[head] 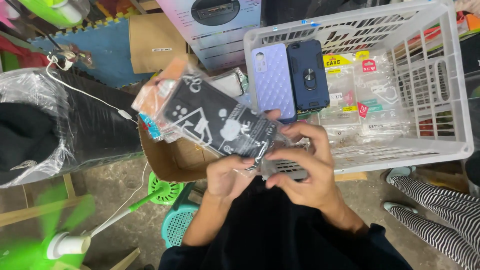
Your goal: Organizing and inspecting various mobile phone cases and accessories in a storage bin.
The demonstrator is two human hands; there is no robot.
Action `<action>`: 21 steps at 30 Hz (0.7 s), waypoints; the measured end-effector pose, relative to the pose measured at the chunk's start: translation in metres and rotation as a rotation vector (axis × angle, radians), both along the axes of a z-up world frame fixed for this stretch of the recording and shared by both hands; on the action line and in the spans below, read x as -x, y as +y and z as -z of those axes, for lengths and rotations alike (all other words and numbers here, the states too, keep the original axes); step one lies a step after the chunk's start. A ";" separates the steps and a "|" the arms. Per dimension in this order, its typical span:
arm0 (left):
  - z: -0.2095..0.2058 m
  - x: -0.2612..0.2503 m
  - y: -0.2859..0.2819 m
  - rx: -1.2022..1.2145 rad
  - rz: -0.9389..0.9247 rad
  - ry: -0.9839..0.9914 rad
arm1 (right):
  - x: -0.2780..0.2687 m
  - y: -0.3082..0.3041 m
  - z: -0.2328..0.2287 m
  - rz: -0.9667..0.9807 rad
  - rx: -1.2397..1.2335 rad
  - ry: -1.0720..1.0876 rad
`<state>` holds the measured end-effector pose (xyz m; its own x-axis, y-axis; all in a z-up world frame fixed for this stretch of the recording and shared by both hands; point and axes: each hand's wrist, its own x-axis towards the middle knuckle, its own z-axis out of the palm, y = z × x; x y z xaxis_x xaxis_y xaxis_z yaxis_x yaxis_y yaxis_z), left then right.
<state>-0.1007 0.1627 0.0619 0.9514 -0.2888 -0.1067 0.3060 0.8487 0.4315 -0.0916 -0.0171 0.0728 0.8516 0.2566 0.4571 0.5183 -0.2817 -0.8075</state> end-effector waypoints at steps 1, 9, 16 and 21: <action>0.001 0.001 0.004 0.000 -0.005 0.000 | -0.001 0.004 -0.002 -0.005 0.000 0.000; -0.006 0.013 0.032 0.081 -0.208 -0.042 | 0.014 0.036 0.006 -0.131 0.243 -0.216; 0.027 0.035 0.077 0.159 -0.331 0.039 | 0.025 0.090 0.013 -0.296 0.140 -0.159; 0.084 0.062 0.103 0.047 -0.269 0.228 | 0.041 0.130 0.047 -0.208 0.071 0.003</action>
